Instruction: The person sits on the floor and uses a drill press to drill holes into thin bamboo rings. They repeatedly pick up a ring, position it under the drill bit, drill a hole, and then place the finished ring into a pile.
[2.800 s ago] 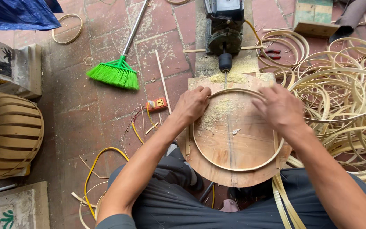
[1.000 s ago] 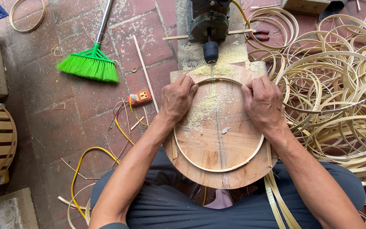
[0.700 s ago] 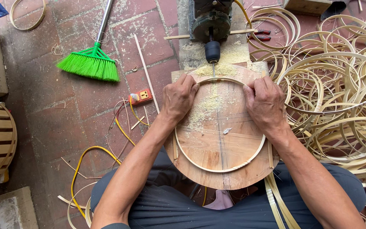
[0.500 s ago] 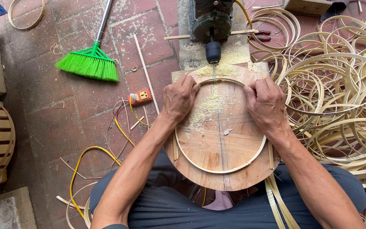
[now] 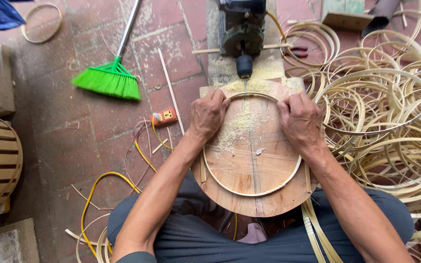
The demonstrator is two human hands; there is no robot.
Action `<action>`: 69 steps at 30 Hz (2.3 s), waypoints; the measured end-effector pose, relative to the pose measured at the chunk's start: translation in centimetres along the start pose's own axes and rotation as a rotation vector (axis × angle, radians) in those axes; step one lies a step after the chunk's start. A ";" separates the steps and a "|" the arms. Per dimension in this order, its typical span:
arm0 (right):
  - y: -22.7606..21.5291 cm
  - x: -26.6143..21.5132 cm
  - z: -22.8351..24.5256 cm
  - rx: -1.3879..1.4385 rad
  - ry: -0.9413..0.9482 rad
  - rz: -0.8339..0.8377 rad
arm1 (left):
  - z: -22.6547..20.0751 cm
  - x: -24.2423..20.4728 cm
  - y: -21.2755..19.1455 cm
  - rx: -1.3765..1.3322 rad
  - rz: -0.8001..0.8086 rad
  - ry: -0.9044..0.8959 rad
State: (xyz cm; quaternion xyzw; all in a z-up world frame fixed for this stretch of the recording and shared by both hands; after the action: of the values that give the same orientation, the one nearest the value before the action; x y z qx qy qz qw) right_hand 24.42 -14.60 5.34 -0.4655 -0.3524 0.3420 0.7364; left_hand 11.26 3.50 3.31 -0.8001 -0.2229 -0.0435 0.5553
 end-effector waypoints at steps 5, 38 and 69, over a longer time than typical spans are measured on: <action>-1.3 0.2 1.1 0.016 0.048 0.076 | -0.9 0.7 -0.5 0.002 0.075 -0.016; -1.8 -1.6 1.7 -0.019 -0.045 -0.013 | -1.6 -0.9 -1.9 0.041 0.011 0.056; -1.0 0.0 1.5 -0.032 -0.079 -0.011 | -1.8 -1.2 -1.7 0.056 0.027 0.067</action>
State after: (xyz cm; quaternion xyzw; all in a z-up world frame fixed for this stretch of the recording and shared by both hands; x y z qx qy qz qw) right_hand 23.32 -14.22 6.74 -0.4614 -0.3893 0.3505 0.7160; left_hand 9.78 1.97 5.05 -0.7852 -0.1945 -0.0568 0.5851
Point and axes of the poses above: each hand's wrist, its own x-axis towards the middle knuckle, its own y-axis out of the palm, z = x × y, the point moved 10 cm from there along x, towards the middle knuckle, and after that the axes turned 13 degrees about z, right-handed, at the moved point
